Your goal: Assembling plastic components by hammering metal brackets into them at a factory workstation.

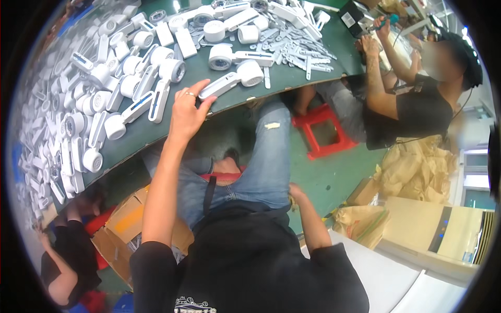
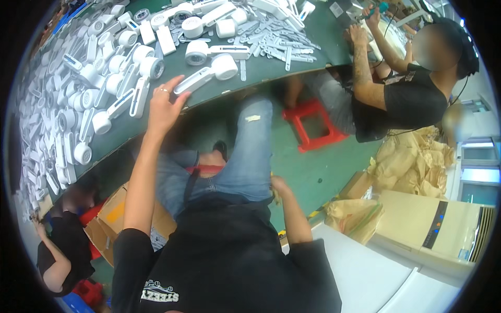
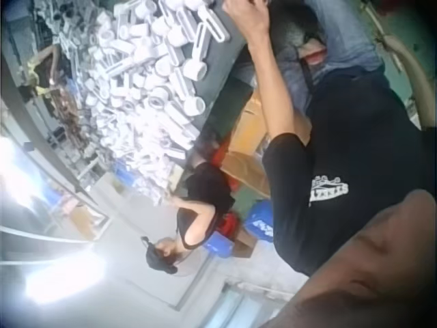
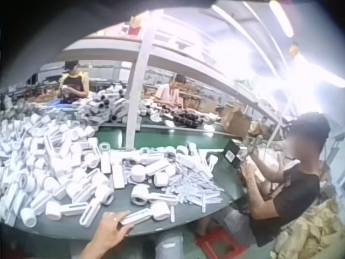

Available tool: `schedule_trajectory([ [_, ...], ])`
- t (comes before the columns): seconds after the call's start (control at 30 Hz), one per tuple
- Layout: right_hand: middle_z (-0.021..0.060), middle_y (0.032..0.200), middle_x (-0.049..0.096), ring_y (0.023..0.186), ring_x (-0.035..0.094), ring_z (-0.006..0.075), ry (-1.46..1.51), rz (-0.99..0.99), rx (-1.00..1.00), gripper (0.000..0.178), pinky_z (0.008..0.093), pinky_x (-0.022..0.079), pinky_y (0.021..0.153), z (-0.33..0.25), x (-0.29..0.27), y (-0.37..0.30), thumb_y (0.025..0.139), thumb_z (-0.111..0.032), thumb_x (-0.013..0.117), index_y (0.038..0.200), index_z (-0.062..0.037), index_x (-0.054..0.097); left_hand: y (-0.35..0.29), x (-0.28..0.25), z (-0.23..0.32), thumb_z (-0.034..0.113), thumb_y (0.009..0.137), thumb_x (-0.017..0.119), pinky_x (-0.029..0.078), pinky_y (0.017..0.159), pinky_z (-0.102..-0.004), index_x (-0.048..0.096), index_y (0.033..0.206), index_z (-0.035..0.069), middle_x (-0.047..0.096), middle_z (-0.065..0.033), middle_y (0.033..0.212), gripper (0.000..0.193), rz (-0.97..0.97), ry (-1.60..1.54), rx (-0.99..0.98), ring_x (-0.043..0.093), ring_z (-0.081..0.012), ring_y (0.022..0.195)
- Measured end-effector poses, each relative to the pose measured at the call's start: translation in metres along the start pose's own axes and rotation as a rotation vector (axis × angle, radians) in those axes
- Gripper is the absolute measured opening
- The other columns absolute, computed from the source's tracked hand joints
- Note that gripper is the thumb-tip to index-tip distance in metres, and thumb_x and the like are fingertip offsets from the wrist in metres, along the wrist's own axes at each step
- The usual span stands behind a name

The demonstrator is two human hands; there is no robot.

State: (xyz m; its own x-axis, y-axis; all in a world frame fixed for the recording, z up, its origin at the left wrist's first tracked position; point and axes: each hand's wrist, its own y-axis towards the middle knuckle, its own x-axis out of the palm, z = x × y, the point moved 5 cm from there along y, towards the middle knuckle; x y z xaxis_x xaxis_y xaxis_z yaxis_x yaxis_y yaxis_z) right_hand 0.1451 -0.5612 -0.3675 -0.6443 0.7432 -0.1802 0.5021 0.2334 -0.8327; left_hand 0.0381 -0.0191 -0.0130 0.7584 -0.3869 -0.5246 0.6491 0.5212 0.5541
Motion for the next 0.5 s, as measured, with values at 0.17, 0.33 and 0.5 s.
schedule_trajectory([
  [0.17, 0.0150, 0.090, 0.071, 0.079, 0.071, 0.0213, -0.073, -0.108, 0.089, 0.035, 0.0390, 0.058, 0.069, -0.023, 0.061, -0.018, 0.102, -0.022, 0.058, 0.117, 0.0081, 0.069, -0.007, -0.031, -0.013, 0.018, 0.089, 0.085, 0.053, 0.090, -0.0411, 0.074, 0.130, 0.010, 0.074, -0.0147, 0.106, 0.043, -0.025, 0.117, -0.134, 0.066, -0.0334, 0.099],
  [0.33, 0.0146, 0.090, 0.070, 0.077, 0.070, 0.0216, -0.121, -0.131, 0.209, 0.033, 0.0389, 0.057, 0.067, -0.030, 0.073, 0.004, 0.102, -0.022, 0.058, 0.116, 0.0069, 0.068, -0.008, -0.027, -0.013, 0.010, 0.086, 0.087, 0.053, 0.087, -0.0381, 0.075, 0.125, 0.007, 0.074, -0.0141, 0.103, 0.042, -0.066, 0.138, -0.210, 0.067, -0.0310, 0.093],
  [0.5, 0.0142, 0.089, 0.070, 0.076, 0.070, 0.0219, -0.202, -0.165, 0.368, 0.032, 0.0388, 0.057, 0.065, -0.034, 0.064, 0.023, 0.103, -0.022, 0.058, 0.116, 0.0058, 0.067, -0.014, -0.027, -0.012, 0.004, 0.083, 0.086, 0.054, 0.088, -0.0421, 0.071, 0.126, 0.004, 0.077, -0.0144, 0.111, 0.045, -0.183, 0.161, -0.201, 0.068, -0.0320, 0.095],
])
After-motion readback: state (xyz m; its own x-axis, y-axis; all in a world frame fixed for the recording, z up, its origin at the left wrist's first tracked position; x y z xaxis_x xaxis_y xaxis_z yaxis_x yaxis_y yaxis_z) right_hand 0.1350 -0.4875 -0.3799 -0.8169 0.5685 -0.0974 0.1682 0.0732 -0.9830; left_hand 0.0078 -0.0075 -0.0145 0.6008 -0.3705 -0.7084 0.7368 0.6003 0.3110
